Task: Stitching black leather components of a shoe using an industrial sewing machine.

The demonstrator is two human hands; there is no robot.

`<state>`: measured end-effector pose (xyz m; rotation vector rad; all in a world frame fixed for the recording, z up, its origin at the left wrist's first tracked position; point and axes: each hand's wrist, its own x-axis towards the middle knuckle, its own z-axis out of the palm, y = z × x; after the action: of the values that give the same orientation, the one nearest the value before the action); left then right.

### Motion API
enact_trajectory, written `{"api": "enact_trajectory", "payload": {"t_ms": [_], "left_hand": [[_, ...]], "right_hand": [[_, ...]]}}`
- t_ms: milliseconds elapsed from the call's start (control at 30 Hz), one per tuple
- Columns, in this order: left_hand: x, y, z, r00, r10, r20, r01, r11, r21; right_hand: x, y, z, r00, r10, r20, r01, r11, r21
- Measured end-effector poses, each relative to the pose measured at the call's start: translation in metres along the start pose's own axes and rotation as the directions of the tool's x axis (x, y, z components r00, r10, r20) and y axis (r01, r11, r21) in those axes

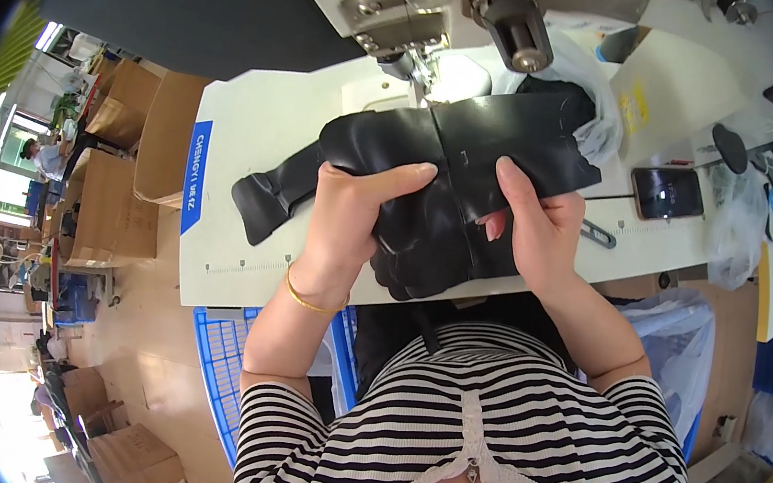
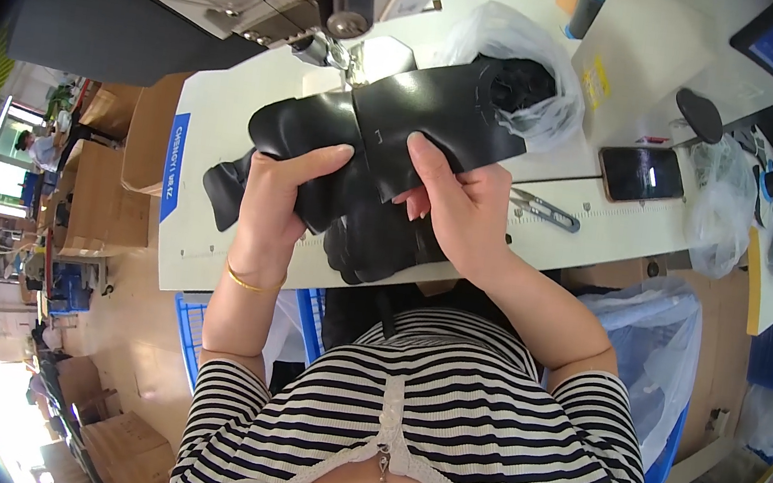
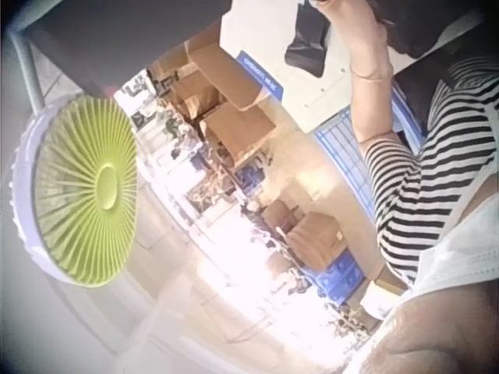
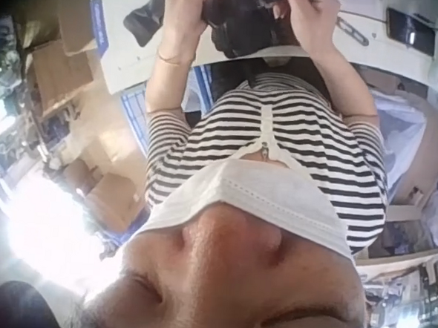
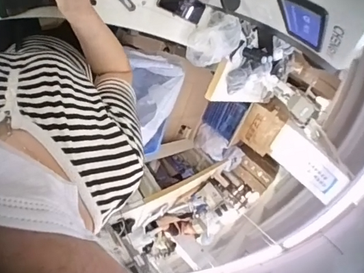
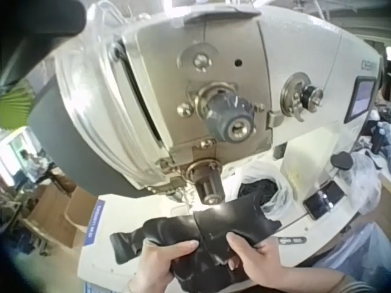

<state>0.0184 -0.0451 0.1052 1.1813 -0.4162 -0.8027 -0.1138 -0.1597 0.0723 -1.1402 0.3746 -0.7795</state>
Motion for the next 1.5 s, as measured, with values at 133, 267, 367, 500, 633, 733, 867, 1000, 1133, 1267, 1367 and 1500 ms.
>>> {"api": "enact_trajectory", "payload": {"t_ms": [133,267,367,500,633,733,867,1000,1133,1267,1367,1500], "left_hand": [[0.019,0.013,-0.001,1.000,0.000,0.006,0.000,1.000,-0.023],[0.045,0.021,-0.006,0.998,-0.034,-0.060,0.034,0.999,0.002],[0.062,0.022,-0.010,0.999,-0.032,-0.034,0.031,0.999,-0.011],[0.068,0.025,-0.007,0.997,-0.047,-0.062,0.047,0.999,-0.005],[0.069,0.025,-0.008,0.998,-0.038,-0.055,0.039,0.999,0.018],[0.069,0.025,-0.008,0.997,-0.050,-0.061,0.050,0.999,-0.008],[0.071,0.024,-0.009,0.999,-0.007,-0.038,0.007,1.000,-0.005],[0.071,0.024,-0.009,0.999,0.006,-0.035,-0.005,1.000,0.020],[0.070,0.024,-0.008,1.000,0.006,-0.023,-0.006,1.000,0.027],[0.075,0.025,-0.016,1.000,-0.013,-0.014,0.014,0.999,0.029],[0.078,0.026,-0.017,0.998,-0.052,-0.027,0.052,0.999,-0.006],[0.078,0.025,-0.017,1.000,-0.013,-0.021,0.014,0.999,0.046]], "right_hand": [[0.023,0.001,0.008,0.999,-0.031,0.006,0.031,1.000,0.001],[0.049,-0.001,0.015,0.998,-0.063,-0.010,0.062,0.996,-0.060],[0.063,0.001,0.014,0.991,-0.123,0.050,0.125,0.992,-0.035],[0.067,0.003,0.014,0.994,-0.104,0.032,0.104,0.995,-0.001],[0.067,0.003,0.015,0.994,-0.109,0.012,0.109,0.994,-0.004],[0.067,0.003,0.018,0.994,-0.106,-0.012,0.107,0.994,0.018],[0.068,0.005,0.015,0.995,-0.099,0.005,0.099,0.995,0.000],[0.068,0.005,0.015,0.993,-0.115,-0.009,0.115,0.993,-0.012],[0.067,0.003,0.015,0.993,-0.115,0.005,0.115,0.993,-0.010],[0.068,-0.002,0.015,0.997,-0.079,-0.014,0.077,0.991,-0.110],[0.071,-0.005,0.012,0.999,-0.040,0.014,0.041,0.993,-0.112],[0.071,-0.003,0.011,1.000,-0.024,0.019,0.027,0.990,-0.136]]}}
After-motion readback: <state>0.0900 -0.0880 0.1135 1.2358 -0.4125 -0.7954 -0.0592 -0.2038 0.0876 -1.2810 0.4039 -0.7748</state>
